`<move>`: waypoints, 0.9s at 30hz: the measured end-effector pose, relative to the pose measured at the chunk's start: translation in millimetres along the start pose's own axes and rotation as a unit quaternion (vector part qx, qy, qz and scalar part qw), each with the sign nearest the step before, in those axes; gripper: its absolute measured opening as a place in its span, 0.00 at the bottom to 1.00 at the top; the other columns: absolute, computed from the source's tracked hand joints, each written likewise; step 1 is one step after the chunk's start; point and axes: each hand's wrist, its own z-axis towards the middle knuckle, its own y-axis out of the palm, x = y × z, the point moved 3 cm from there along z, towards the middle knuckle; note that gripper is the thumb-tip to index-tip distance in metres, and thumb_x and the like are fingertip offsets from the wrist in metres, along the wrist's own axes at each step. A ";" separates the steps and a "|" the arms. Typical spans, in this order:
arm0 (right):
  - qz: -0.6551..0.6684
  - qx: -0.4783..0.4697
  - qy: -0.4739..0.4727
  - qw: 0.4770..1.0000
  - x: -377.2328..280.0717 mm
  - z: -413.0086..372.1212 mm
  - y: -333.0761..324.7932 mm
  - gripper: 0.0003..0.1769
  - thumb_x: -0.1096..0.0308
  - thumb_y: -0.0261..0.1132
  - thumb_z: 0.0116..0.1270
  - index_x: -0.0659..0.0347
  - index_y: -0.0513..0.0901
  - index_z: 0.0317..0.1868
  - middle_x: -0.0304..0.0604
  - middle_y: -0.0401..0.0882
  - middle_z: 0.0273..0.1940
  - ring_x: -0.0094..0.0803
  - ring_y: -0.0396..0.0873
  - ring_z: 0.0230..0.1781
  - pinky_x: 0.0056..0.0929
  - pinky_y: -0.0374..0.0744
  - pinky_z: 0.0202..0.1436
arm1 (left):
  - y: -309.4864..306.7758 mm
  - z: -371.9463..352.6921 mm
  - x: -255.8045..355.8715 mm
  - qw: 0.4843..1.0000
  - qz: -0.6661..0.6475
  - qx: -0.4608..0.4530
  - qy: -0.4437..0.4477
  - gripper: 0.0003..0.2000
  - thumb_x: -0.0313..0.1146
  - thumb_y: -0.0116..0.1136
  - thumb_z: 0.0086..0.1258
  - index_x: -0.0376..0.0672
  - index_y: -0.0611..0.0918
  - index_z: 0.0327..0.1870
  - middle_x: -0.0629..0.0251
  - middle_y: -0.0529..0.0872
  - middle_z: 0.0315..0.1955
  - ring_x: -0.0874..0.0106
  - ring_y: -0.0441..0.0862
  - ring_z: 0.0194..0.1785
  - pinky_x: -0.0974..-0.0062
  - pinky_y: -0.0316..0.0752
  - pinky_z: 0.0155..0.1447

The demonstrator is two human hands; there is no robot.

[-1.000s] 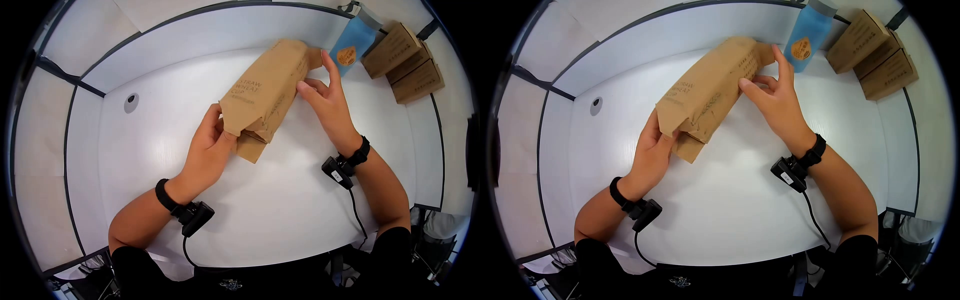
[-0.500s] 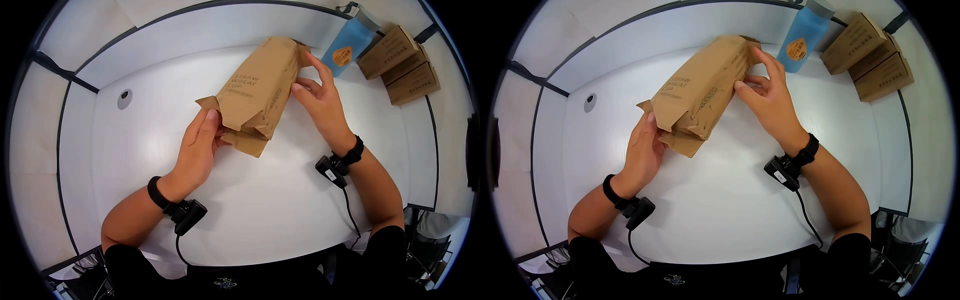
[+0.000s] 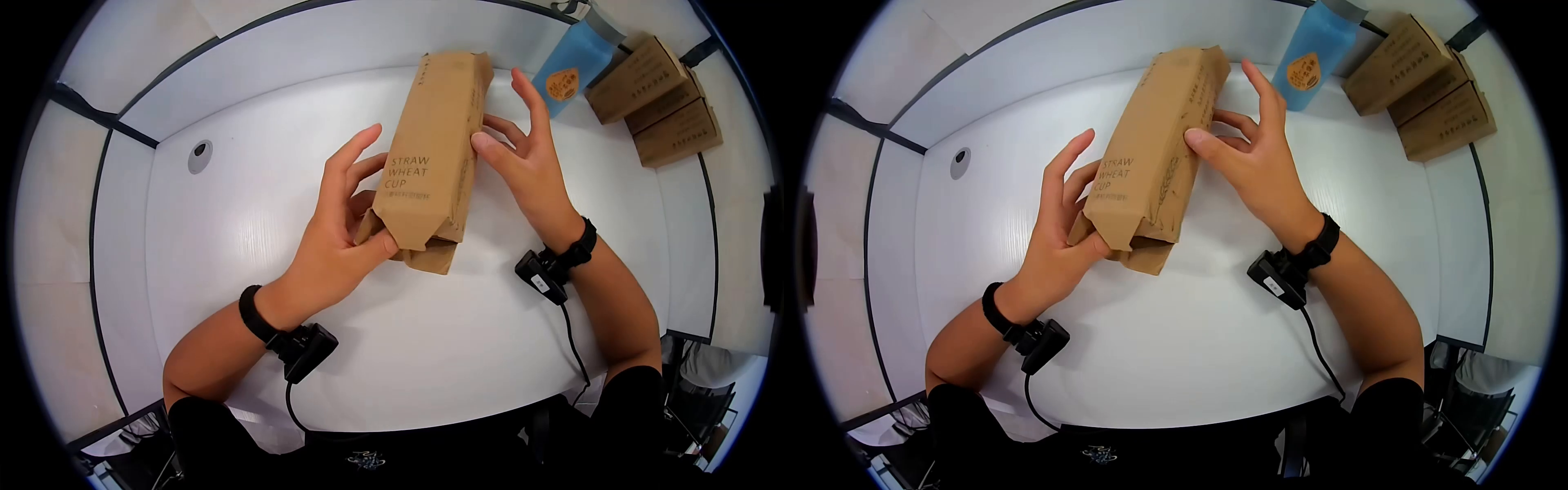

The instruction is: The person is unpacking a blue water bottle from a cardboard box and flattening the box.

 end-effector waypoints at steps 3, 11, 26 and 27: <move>0.019 -0.021 0.003 1.000 -1.9 -0.8 2.2 0.57 0.59 0.79 0.72 0.56 0.51 0.90 0.53 0.48 0.84 0.50 0.73 0.76 0.44 0.83 0.72 | -2.8 2.3 -2.8 0.994 0.096 -0.044 0.036 0.48 0.30 0.75 0.73 0.50 0.56 0.89 0.56 0.66 0.81 0.60 0.72 0.80 0.57 0.74 0.79; -0.112 -0.104 -0.051 0.987 -0.2 -0.1 1.0 0.47 0.58 0.80 0.70 0.55 0.68 0.84 0.50 0.54 0.84 0.44 0.72 0.76 0.42 0.79 0.74 | 1.1 2.7 3.4 0.995 0.085 -0.052 0.018 0.46 0.35 0.80 0.72 0.48 0.62 0.87 0.60 0.68 0.78 0.64 0.69 0.81 0.62 0.71 0.81; -0.199 -0.139 -0.086 0.966 -10.4 -5.7 2.6 0.38 0.64 0.79 0.67 0.47 0.79 0.77 0.43 0.59 0.84 0.39 0.68 0.79 0.40 0.78 0.73 | -2.9 4.8 4.1 0.993 -0.023 -0.111 0.012 0.41 0.31 0.71 0.77 0.46 0.63 0.89 0.60 0.66 0.81 0.66 0.67 0.83 0.62 0.70 0.82; -0.205 -0.148 -0.086 0.964 -10.8 -6.2 3.5 0.37 0.67 0.78 0.67 0.47 0.79 0.77 0.42 0.58 0.84 0.38 0.66 0.81 0.41 0.77 0.74 | -3.8 4.4 2.5 0.995 -0.019 -0.095 -0.017 0.41 0.31 0.70 0.78 0.46 0.62 0.89 0.60 0.66 0.81 0.66 0.67 0.83 0.62 0.69 0.83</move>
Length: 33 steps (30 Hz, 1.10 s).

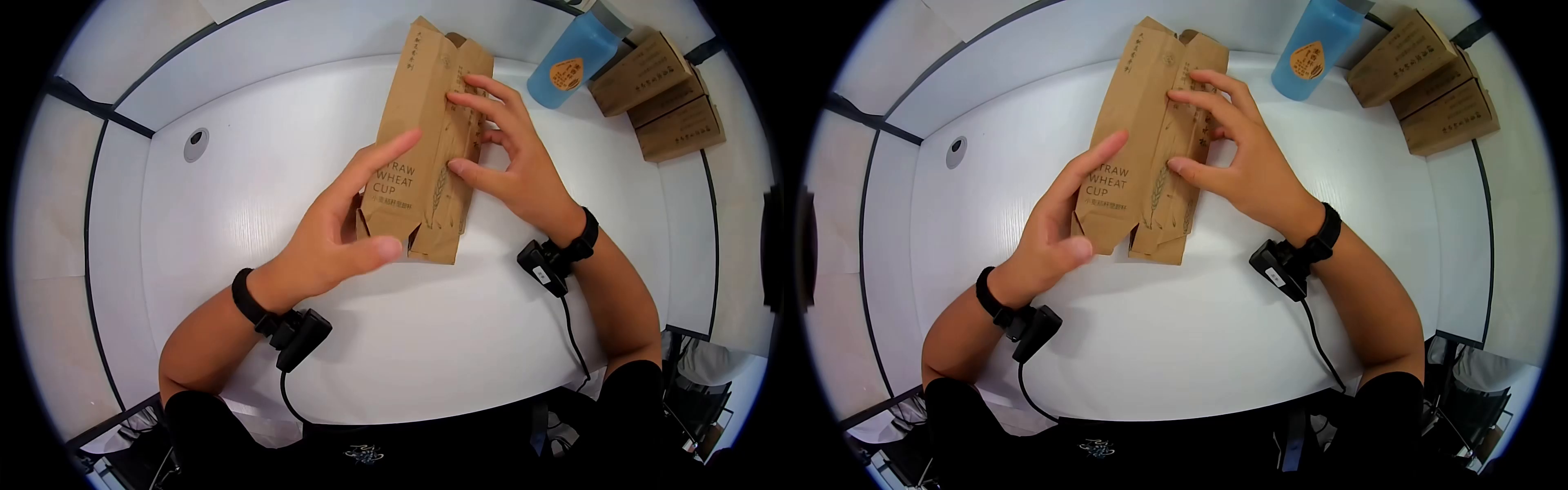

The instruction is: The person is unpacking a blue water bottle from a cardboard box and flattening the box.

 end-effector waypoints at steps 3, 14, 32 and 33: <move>0.013 -0.005 -0.023 1.000 0.0 0.3 0.7 0.34 0.66 0.79 0.66 0.47 0.83 0.73 0.41 0.61 0.83 0.39 0.72 0.76 0.39 0.80 0.69 | 5.8 0.3 2.2 0.998 0.016 0.031 -0.056 0.39 0.25 0.61 0.81 0.43 0.58 0.90 0.57 0.66 0.83 0.66 0.64 0.85 0.63 0.63 0.85; 0.241 0.181 -0.056 0.952 9.7 -5.0 -4.8 0.28 0.71 0.68 0.80 0.63 0.71 0.76 0.42 0.77 0.61 0.24 0.82 0.45 0.27 0.82 0.48 | 6.0 2.5 -4.5 0.995 -0.004 0.096 0.009 0.46 0.30 0.61 0.85 0.47 0.40 0.92 0.51 0.77 0.75 0.67 0.81 0.72 0.66 0.75 0.76; 0.254 -0.178 0.034 0.950 9.3 -21.4 7.7 0.19 0.63 0.62 0.84 0.72 0.89 0.59 0.44 0.92 0.52 0.22 0.84 0.49 0.30 0.83 0.55 | -0.7 -8.7 -12.8 0.994 0.006 0.043 -0.104 0.19 0.39 0.61 0.88 0.35 0.84 0.69 0.64 0.90 0.58 0.76 0.85 0.61 0.72 0.81 0.66; 0.260 -0.181 0.050 0.947 9.9 -21.0 8.1 0.19 0.63 0.62 0.85 0.72 0.89 0.59 0.44 0.92 0.52 0.23 0.84 0.49 0.30 0.83 0.55 | 0.1 -7.7 -12.6 0.994 0.007 0.041 -0.100 0.18 0.38 0.61 0.88 0.35 0.84 0.68 0.64 0.91 0.58 0.76 0.86 0.60 0.72 0.81 0.64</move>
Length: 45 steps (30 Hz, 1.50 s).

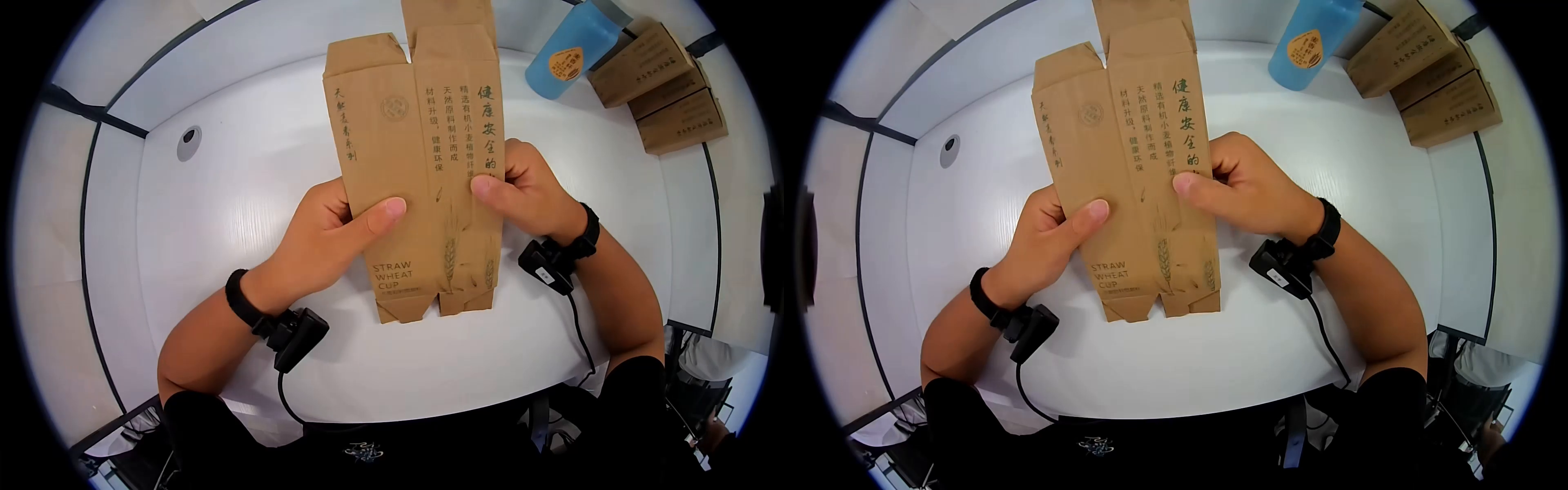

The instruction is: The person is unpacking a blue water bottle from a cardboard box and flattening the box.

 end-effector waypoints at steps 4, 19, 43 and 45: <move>0.023 -0.021 0.014 0.999 1.8 1.3 2.3 0.21 0.61 0.60 0.87 0.72 0.88 0.61 0.45 0.91 0.55 0.25 0.85 0.53 0.32 0.83 0.59 | 0.2 0.2 0.2 1.000 -0.003 -0.014 0.015 0.18 0.37 0.60 0.88 0.35 0.84 0.68 0.63 0.91 0.59 0.76 0.85 0.60 0.72 0.81 0.64; -0.008 -0.042 0.141 0.989 -9.3 0.3 12.0 0.27 0.56 0.56 0.90 0.68 0.77 0.76 0.47 0.84 0.68 0.30 0.81 0.65 0.33 0.80 0.69 | -0.1 -2.1 1.4 1.000 0.002 0.009 -0.015 0.21 0.44 0.58 0.90 0.34 0.84 0.67 0.64 0.90 0.54 0.78 0.84 0.57 0.73 0.80 0.63; 0.048 -0.064 0.104 0.991 -8.5 -2.0 10.9 0.31 0.56 0.61 0.87 0.69 0.71 0.80 0.48 0.81 0.71 0.33 0.79 0.70 0.36 0.79 0.73 | 1.4 -2.7 0.3 0.999 0.009 -0.039 -0.012 0.19 0.41 0.58 0.90 0.34 0.86 0.66 0.63 0.92 0.55 0.77 0.85 0.56 0.72 0.81 0.62; 0.044 -0.074 0.149 0.985 -9.2 -2.6 9.6 0.29 0.58 0.61 0.88 0.69 0.73 0.79 0.48 0.82 0.70 0.33 0.80 0.70 0.37 0.79 0.73 | 1.0 -3.4 3.2 0.999 0.027 -0.021 0.022 0.21 0.42 0.59 0.89 0.35 0.82 0.70 0.63 0.90 0.58 0.77 0.85 0.58 0.72 0.80 0.63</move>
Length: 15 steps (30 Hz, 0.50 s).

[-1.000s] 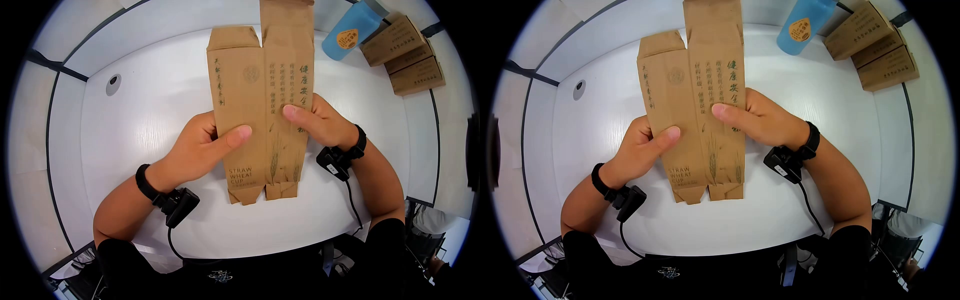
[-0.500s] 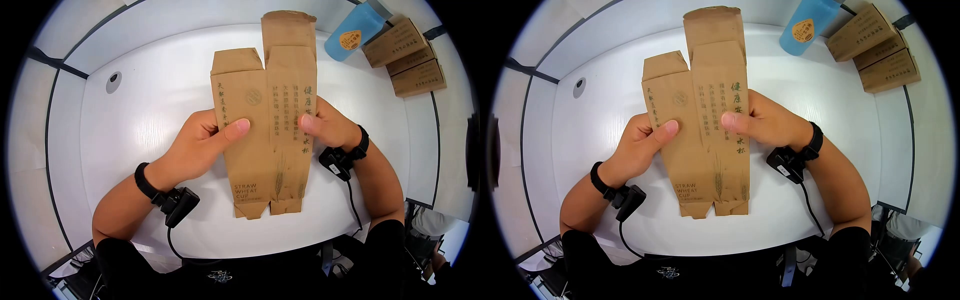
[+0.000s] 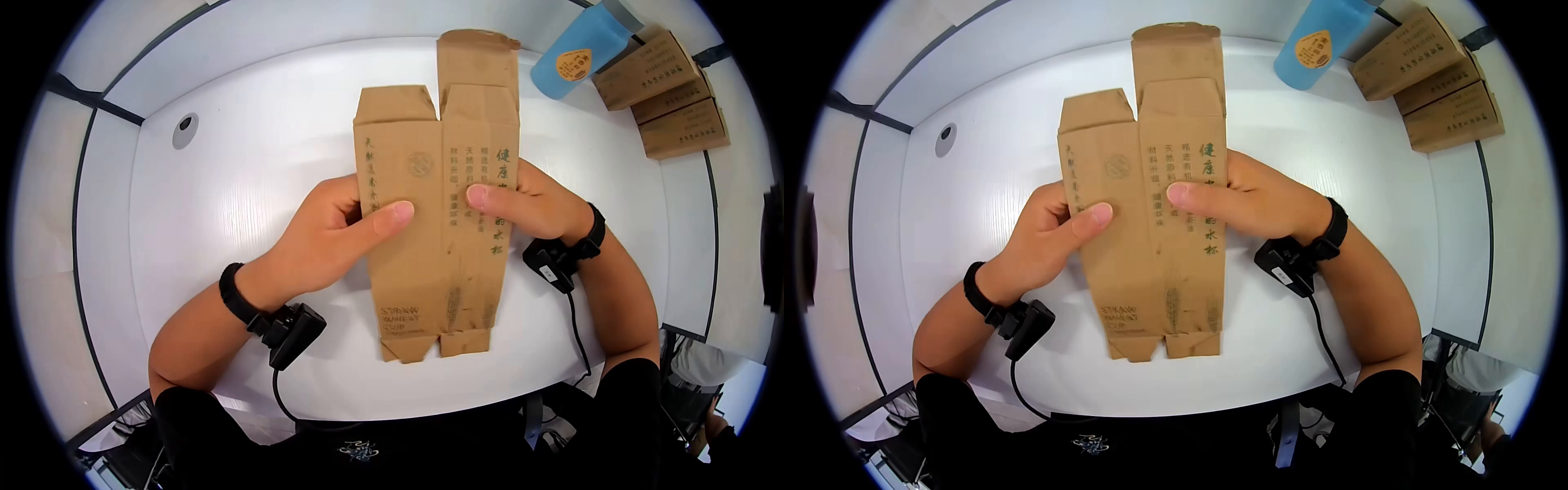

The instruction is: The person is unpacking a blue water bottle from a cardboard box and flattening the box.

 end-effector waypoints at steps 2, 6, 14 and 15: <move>-0.003 -0.011 -0.005 1.000 -2.1 -1.6 3.1 0.29 0.58 0.61 0.87 0.69 0.74 0.78 0.49 0.83 0.69 0.33 0.80 0.69 0.37 0.80 0.72 | -2.5 4.8 -7.6 0.998 -0.045 0.045 0.006 0.21 0.42 0.59 0.88 0.36 0.81 0.71 0.63 0.89 0.59 0.76 0.84 0.60 0.72 0.80 0.64; -0.019 -0.044 0.014 0.999 -3.4 -3.7 4.7 0.28 0.59 0.62 0.86 0.69 0.76 0.76 0.49 0.85 0.67 0.35 0.83 0.66 0.37 0.81 0.70 | -10.1 9.4 -7.5 0.985 -0.152 0.078 0.013 0.19 0.42 0.59 0.88 0.39 0.80 0.70 0.64 0.87 0.60 0.76 0.83 0.62 0.73 0.79 0.66; -0.142 -0.071 0.000 0.987 -15.7 -0.4 13.2 0.25 0.58 0.63 0.84 0.70 0.83 0.69 0.57 0.87 0.62 0.45 0.86 0.62 0.40 0.83 0.67 | -9.6 12.7 -7.4 0.988 -0.140 0.058 0.019 0.09 0.35 0.59 0.87 0.42 0.80 0.59 0.67 0.87 0.54 0.78 0.85 0.57 0.73 0.81 0.62; -0.162 -0.072 0.012 0.984 -16.7 -0.3 13.1 0.25 0.57 0.63 0.84 0.70 0.84 0.68 0.58 0.88 0.61 0.47 0.87 0.61 0.40 0.83 0.66 | -9.4 12.9 -7.6 0.989 -0.131 0.061 0.014 0.07 0.34 0.59 0.87 0.43 0.81 0.56 0.67 0.87 0.53 0.79 0.85 0.56 0.75 0.82 0.60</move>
